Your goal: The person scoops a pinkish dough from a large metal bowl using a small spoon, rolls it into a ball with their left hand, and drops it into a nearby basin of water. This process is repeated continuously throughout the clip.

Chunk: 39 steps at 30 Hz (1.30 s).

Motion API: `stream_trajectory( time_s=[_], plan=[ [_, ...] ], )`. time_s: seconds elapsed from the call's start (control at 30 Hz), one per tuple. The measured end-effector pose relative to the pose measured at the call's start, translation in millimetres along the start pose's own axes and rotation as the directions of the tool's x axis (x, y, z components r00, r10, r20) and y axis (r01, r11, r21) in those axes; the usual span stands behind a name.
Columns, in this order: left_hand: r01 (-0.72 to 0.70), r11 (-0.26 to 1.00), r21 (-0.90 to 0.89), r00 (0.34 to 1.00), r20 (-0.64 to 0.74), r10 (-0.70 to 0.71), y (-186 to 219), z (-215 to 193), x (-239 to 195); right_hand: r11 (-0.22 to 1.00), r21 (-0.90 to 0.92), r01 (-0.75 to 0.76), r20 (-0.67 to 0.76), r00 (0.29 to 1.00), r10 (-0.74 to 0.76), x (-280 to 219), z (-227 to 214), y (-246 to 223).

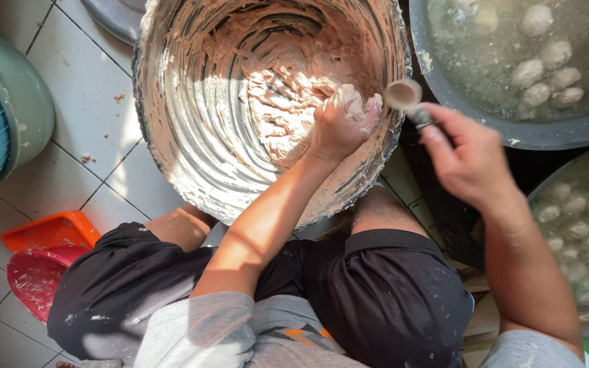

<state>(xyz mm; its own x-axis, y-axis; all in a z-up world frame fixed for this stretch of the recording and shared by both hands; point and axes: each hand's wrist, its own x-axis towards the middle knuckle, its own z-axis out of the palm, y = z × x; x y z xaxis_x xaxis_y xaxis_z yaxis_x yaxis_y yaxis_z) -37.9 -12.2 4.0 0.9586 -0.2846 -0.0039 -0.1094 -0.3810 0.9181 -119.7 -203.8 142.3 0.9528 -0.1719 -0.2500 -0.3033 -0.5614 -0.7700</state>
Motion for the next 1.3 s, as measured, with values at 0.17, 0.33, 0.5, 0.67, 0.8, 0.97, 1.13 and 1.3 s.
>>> stream_trajectory(
  time_s=[0.17, 0.33, 0.5, 0.67, 0.8, 0.97, 1.13, 1.3],
  plan=[
    [-0.158, 0.986, 0.053, 0.984, 0.087, 0.153, 24.0, -11.5, 6.5, 0.991, 0.008, 0.133, 0.085, 0.988, -0.133, -2.7, 19.9, -18.0],
    [-0.192, 0.972, 0.133, 0.953, 0.263, 0.152, 7.5, -9.2, -1.4, 0.932, 0.248, -0.265, 0.304, 0.934, 0.185, 2.5, 18.3, -7.3],
    [-0.405, 0.663, 0.63, 0.914, 0.245, 0.324, -56.7, -31.2, 61.0, 0.885, 0.338, -0.319, 0.081, 0.947, 0.311, 13.0, -6.8, 4.0],
    [-0.252, 0.575, 0.778, 0.881, 0.43, -0.196, -135.5, -120.1, 140.1, 1.0, 0.0, 0.031, -0.204, 0.979, -0.03, 34.5, -23.2, 70.1],
    [-0.131, 0.43, 0.893, 0.884, 0.302, -0.357, -162.2, -169.4, 102.6, 0.993, -0.1, -0.065, -0.186, 0.981, 0.046, 39.8, -19.8, 158.0],
    [0.137, 0.553, 0.822, 0.767, 0.266, -0.585, -158.0, -171.0, -13.2, 0.968, -0.21, -0.141, -0.136, 0.984, 0.114, 50.3, -3.1, 230.4],
    [0.675, 0.363, 0.643, 0.408, 0.085, -0.909, -99.4, -79.8, -74.5, 0.953, -0.295, -0.074, -0.193, 0.981, 0.016, 40.0, -16.8, 196.4],
    [0.57, 0.774, 0.276, 0.715, 0.299, -0.633, -59.6, -31.8, -79.0, 0.966, -0.258, -0.031, -0.268, 0.963, -0.04, 15.6, -32.6, 85.6]
  ],
)
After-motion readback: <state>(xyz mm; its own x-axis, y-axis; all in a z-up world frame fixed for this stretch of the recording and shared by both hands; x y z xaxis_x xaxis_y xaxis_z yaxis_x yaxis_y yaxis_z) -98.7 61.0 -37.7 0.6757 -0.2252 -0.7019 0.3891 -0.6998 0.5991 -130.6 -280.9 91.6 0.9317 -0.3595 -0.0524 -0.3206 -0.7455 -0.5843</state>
